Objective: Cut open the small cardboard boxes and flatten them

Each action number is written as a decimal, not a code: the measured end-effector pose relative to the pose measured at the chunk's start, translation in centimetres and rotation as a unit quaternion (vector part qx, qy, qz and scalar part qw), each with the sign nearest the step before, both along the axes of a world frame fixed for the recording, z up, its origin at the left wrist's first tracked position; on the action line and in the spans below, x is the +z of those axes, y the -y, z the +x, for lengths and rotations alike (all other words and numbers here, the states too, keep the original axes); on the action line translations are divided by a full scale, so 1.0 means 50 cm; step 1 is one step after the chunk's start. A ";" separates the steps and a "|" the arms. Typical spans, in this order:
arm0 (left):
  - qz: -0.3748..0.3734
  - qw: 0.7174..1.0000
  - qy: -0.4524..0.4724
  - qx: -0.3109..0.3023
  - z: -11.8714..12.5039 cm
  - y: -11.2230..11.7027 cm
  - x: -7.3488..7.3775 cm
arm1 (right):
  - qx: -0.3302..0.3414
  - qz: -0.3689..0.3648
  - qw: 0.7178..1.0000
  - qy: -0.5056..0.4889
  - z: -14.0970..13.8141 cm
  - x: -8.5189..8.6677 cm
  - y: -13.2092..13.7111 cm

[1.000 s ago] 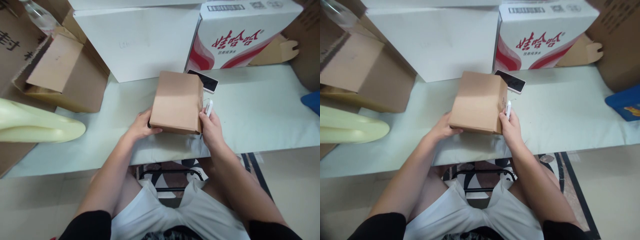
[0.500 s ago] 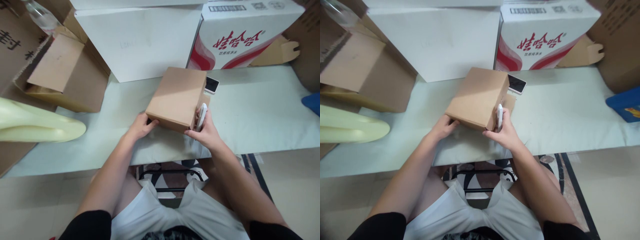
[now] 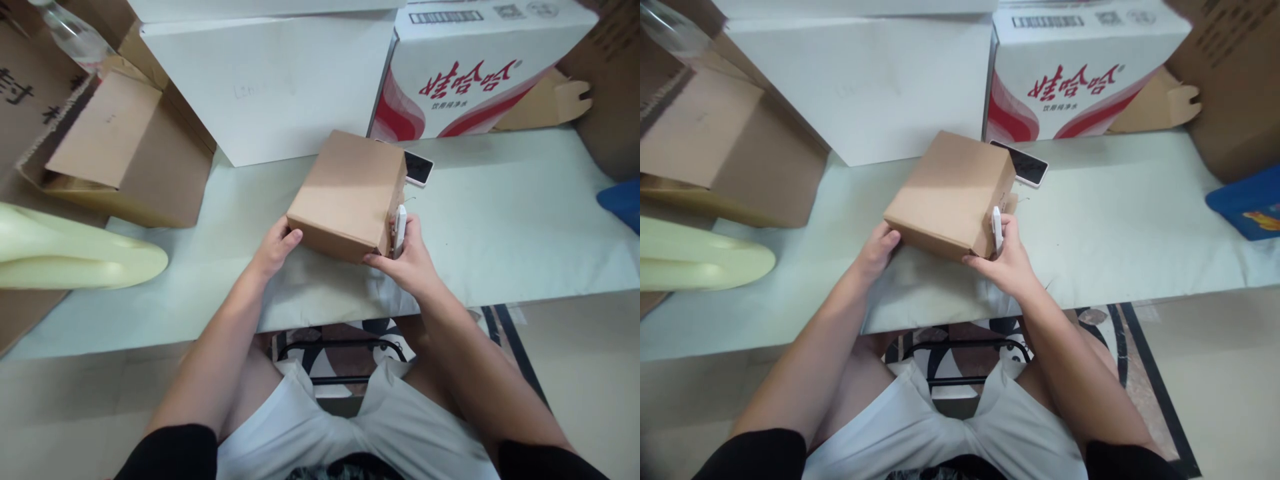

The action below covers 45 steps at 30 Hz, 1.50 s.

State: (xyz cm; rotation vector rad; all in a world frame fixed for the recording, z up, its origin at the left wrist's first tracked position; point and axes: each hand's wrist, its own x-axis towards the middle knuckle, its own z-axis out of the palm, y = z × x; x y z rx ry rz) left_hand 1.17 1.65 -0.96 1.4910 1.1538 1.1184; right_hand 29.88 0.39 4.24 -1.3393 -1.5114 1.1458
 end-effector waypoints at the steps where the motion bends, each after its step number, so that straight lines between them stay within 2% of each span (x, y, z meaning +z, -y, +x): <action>1: 0.003 1.000 0.013 0.003 0.001 0.000 -0.001 | -0.005 0.000 1.000 0.002 0.000 0.001 0.000; 11: -0.009 0.997 0.076 0.011 0.006 0.003 -0.005 | -0.007 -0.008 1.000 -0.011 -0.004 0.006 0.000; 20: -0.018 0.997 0.076 -0.019 0.012 0.004 0.011 | 0.002 -0.015 1.000 -0.014 -0.001 0.002 0.000; 25: -0.015 0.998 0.054 0.000 0.008 0.003 -0.002 | -0.004 -0.014 1.000 -0.019 -0.001 0.000 0.000; 29: -0.031 0.997 0.064 -0.008 0.005 0.002 -0.011 | -0.006 -0.005 1.000 -0.008 -0.001 0.000 0.001; 45: -0.030 0.998 0.059 -0.003 0.003 0.002 -0.009 | 0.022 -0.029 0.999 0.026 0.002 -0.007 0.006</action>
